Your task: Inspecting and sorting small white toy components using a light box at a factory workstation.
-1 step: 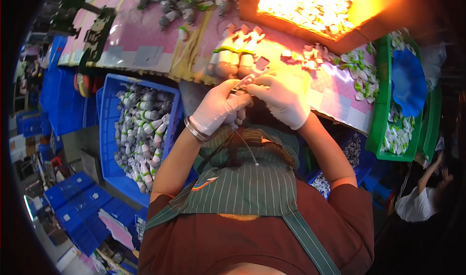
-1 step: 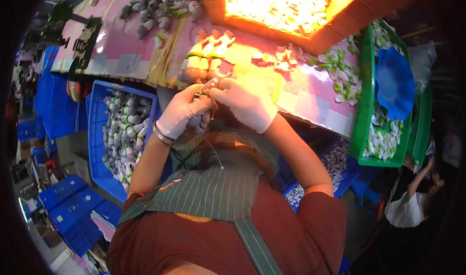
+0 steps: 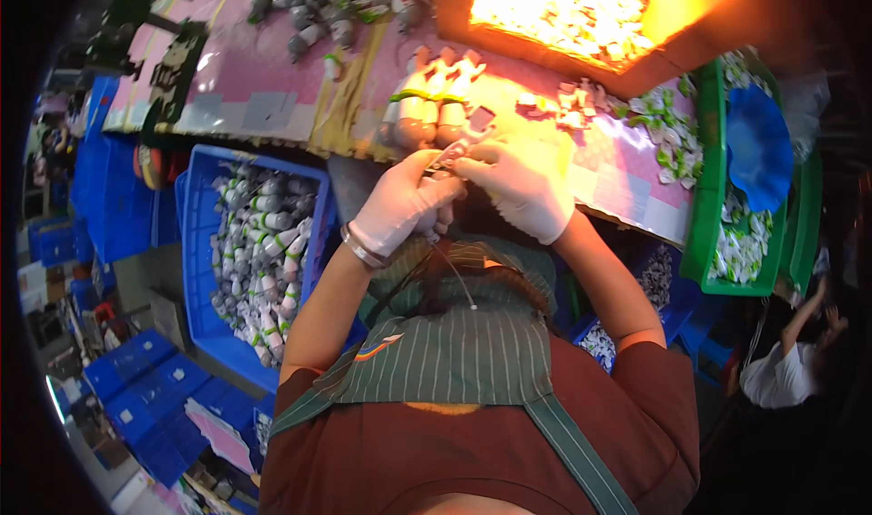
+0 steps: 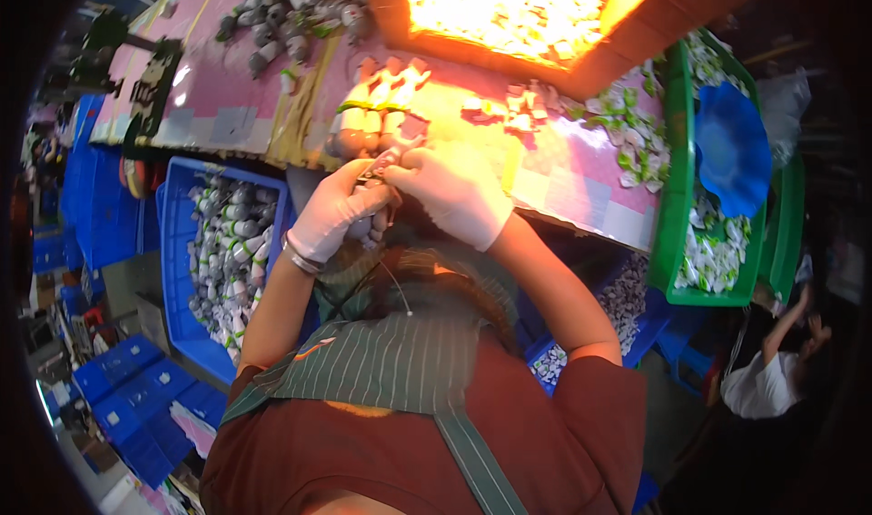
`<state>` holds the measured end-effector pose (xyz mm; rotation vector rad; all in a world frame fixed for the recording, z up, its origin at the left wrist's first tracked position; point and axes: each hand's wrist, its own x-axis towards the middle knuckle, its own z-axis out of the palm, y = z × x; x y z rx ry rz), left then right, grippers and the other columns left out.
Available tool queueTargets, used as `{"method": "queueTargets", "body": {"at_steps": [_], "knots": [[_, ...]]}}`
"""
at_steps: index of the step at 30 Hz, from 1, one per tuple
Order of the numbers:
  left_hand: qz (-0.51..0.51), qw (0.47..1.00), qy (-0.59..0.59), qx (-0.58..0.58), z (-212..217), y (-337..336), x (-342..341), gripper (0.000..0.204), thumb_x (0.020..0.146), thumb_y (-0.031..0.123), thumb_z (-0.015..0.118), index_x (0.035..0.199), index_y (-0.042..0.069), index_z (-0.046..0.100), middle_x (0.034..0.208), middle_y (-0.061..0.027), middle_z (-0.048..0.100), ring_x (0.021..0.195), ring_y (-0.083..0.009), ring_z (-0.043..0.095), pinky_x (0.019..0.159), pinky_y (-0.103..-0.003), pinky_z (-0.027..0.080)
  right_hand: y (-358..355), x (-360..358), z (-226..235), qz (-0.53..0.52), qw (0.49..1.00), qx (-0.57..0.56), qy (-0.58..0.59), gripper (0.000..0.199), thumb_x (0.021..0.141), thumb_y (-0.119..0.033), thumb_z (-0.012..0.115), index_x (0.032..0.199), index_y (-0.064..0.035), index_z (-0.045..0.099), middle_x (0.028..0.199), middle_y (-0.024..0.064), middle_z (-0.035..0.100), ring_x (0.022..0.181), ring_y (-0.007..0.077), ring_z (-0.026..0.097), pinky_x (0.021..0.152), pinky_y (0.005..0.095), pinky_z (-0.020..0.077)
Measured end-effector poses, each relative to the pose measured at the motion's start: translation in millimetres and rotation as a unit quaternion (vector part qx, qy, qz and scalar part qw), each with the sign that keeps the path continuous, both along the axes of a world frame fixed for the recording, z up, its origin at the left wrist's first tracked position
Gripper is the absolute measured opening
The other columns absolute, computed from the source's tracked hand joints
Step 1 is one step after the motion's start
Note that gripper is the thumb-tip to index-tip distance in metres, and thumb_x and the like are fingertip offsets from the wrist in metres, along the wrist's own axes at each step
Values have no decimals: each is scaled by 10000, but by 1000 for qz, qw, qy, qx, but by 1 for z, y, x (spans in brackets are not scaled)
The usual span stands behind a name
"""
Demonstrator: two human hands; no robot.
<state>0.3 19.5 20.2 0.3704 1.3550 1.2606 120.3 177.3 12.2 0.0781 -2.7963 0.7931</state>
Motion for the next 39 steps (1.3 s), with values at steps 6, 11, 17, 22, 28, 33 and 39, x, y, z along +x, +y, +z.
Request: {"method": "queueTargets", "body": {"at_steps": [6,11,17,22,28,33,39], "knots": [[26,999,38,22,-6,10,6,357,877,243,654,1125,33,507,635,-25,563,523,-85,528,486,-215,422,34,30,-26,-214,950,-84,210,270,721,87,613,960,-33,649,797,92,638,725,221,622,640,323,492],[44,999,3,29,-10,10,7,353,864,181,665,1134,25,500,827,-67,603,596,-110,578,533,-245,478,123,75,-41,-458,883,52,86,210,767,-47,663,976,-65,650,926,123,646,836,273,642,748,342,512],[70,997,-17,37,-7,11,11,350,835,103,680,1117,36,485,799,-35,595,623,-118,606,542,-244,504,138,66,-52,-444,885,141,5,238,780,-121,625,1011,-70,643,980,144,648,940,330,606,812,394,489],[121,990,-27,66,-12,11,11,373,834,68,672,1151,57,475,909,-44,605,667,-120,616,533,-253,512,98,59,-52,-431,875,-173,138,217,908,-27,548,1115,-17,612,1013,105,678,847,168,633,728,268,506],[141,988,36,54,-7,17,15,413,821,47,685,1178,68,478,901,-10,580,672,-82,585,536,-207,481,-6,14,-17,-203,846,-493,11,280,906,-41,582,1182,5,570,1016,59,658,831,84,585,711,216,493],[171,976,108,82,-10,4,8,429,811,40,697,1186,60,490,889,10,552,661,-39,516,573,-189,454,-28,-9,-14,-201,935,-286,59,268,784,16,666,1044,-32,625,886,62,645,772,127,603,653,260,498],[176,981,25,72,-10,-8,4,453,812,22,687,1215,59,484,906,12,562,654,-77,572,566,-231,493,-28,-17,-12,-174,965,-147,133,227,753,-13,698,966,-23,621,856,59,629,736,162,600,634,264,484]]}}
